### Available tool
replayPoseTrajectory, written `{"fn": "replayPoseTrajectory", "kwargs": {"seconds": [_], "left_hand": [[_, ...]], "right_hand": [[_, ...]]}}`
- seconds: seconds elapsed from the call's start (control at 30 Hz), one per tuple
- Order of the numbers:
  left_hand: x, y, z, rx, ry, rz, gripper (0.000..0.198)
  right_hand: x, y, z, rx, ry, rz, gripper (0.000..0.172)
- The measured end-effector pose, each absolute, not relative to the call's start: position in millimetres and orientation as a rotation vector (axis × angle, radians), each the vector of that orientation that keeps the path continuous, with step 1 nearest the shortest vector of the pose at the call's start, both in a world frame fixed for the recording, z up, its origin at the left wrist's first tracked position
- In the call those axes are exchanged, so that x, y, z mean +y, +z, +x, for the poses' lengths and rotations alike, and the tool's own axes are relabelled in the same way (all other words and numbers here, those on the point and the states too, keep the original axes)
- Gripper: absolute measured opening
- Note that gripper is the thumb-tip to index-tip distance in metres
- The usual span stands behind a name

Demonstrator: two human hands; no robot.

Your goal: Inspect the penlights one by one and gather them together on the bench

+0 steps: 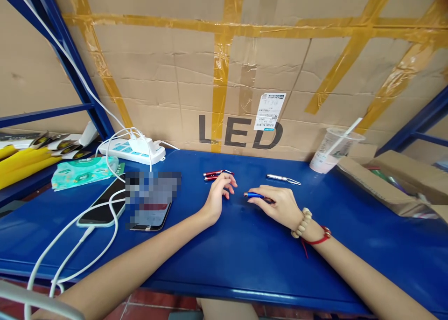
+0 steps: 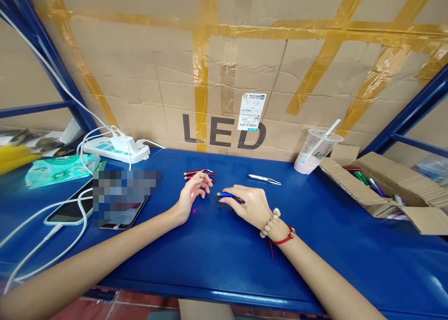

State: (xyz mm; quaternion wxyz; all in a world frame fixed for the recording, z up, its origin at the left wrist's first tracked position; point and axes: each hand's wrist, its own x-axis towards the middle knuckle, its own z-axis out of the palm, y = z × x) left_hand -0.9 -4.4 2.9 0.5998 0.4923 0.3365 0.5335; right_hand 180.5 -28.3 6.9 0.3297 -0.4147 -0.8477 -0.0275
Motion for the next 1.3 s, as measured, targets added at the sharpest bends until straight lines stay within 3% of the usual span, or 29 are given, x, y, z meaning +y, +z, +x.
{"fn": "replayPoseTrajectory", "kwargs": {"seconds": [0.53,0.77,1.03,1.3], "left_hand": [[-7.8,9.2,0.7,0.727,1.242,1.079,0.014],[-8.5,7.8,1.0,0.744,1.215,1.095,0.015],[-9.6,10.7,0.3,0.772,1.231,1.085,0.015],[-9.6,9.1,-0.1,0.778,1.215,1.096,0.016]], "right_hand": [[-29.2,15.0,187.3,-2.375,0.052,-1.164,0.028],[-28.4,12.4,188.1,-2.411,-0.019,-1.123,0.038],[-27.0,11.7,190.0,-2.355,0.047,-1.186,0.029],[-27.1,11.3,186.8,-2.363,0.028,-1.168,0.034]]}}
